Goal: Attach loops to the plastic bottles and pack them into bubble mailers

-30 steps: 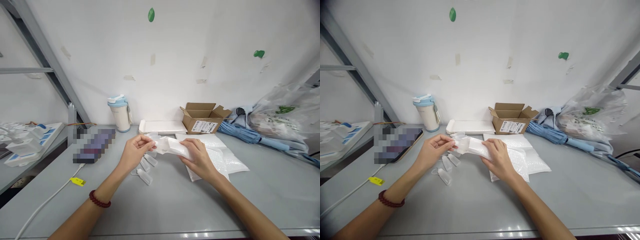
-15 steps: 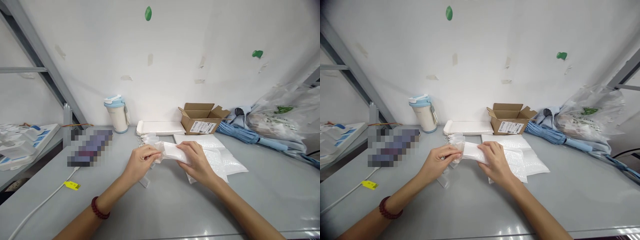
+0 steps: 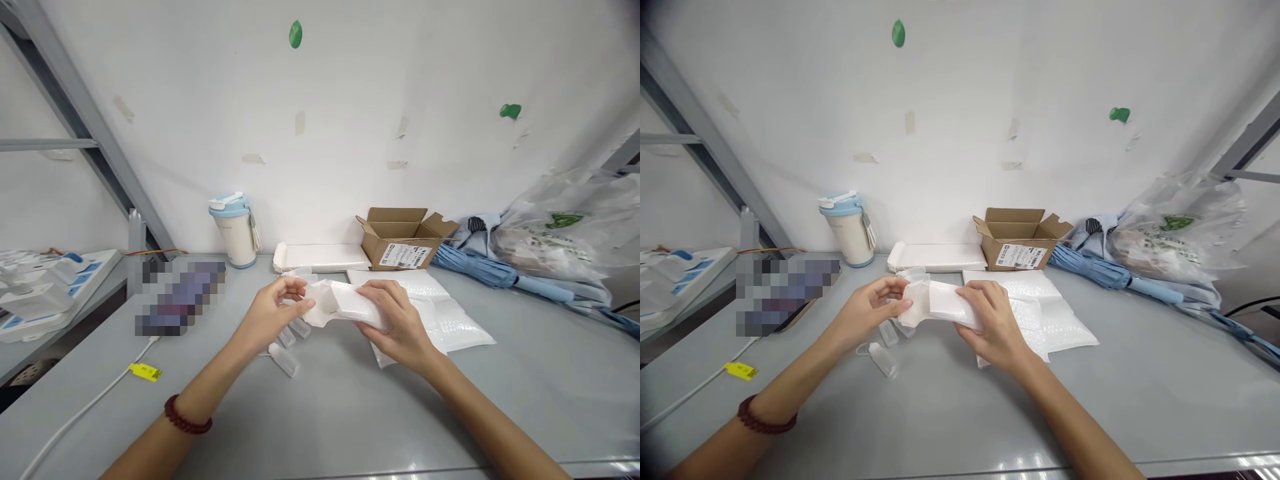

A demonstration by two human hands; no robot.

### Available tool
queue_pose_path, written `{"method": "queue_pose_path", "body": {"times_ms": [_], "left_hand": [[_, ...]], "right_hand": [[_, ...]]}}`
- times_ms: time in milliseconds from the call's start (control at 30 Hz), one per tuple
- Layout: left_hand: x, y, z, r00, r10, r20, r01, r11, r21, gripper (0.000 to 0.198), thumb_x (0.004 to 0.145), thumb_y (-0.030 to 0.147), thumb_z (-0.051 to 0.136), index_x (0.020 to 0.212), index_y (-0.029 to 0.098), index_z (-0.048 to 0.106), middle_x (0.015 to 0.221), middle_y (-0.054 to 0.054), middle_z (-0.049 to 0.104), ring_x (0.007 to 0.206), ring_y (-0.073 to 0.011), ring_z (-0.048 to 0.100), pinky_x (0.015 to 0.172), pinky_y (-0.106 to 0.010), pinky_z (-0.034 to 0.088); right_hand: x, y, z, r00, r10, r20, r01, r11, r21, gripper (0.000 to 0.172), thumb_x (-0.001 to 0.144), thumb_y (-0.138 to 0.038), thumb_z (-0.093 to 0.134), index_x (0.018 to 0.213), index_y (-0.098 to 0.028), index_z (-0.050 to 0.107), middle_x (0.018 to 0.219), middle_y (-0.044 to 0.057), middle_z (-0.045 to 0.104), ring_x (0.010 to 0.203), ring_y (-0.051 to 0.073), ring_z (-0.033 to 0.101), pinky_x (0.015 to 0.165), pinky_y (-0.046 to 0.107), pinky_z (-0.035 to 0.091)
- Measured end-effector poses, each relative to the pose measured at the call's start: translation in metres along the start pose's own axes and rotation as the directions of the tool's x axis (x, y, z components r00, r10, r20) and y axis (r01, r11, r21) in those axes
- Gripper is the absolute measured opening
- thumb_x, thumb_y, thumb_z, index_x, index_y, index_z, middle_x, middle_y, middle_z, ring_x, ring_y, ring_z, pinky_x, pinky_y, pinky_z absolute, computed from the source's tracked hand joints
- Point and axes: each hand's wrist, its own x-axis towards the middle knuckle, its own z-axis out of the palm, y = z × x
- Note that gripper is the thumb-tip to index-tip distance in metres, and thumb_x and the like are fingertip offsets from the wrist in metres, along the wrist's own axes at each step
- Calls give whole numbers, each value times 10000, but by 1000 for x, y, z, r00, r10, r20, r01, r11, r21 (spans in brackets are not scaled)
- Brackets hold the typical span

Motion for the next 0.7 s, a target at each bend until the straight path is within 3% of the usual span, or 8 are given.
{"method": "queue_pose_path", "body": {"times_ms": [67,133,300,533,700], "left_hand": [[-1,1,-1,972,-92,218,108,992,-62,340,680,369,692,940,164,615,910,-58,633,864,-204,592,696,-278,473],[-3,0,2,940,-135,315,158,986,-50,245,670,335,688,833,160,637,777,-27,631,720,-175,587,612,-252,454],[-8,-3,16,952,-130,277,132,991,13,131,608,210,672,584,171,550,537,47,486,493,-97,426,447,-200,328],[-9,6,8,909,-171,381,184,983,3,159,587,195,685,720,173,600,639,40,526,564,-103,457,490,-187,352],[-12,3,18,948,-142,285,141,990,24,178,590,191,657,574,172,481,552,58,416,511,-85,357,445,-187,279]], "right_hand": [[0,-3,0,1000,-27,9,27,1000,9,427,755,-189,593,1167,-228,484,1084,101,538,995,251,512,818,402,429],[0,-7,0,997,-63,37,62,998,19,431,744,-181,587,1161,-221,486,1085,104,541,1002,253,512,821,400,423],[1,-16,4,983,-133,128,131,991,30,431,728,-155,555,1152,-199,493,1091,112,551,1010,253,511,820,399,403],[0,-14,3,980,-149,132,149,989,11,475,727,-150,562,1193,-180,472,1145,137,532,1068,275,485,855,431,387],[0,-16,1,970,-185,157,189,982,-13,501,747,-159,553,1235,-184,443,1182,148,525,1094,283,478,864,458,391]]}}
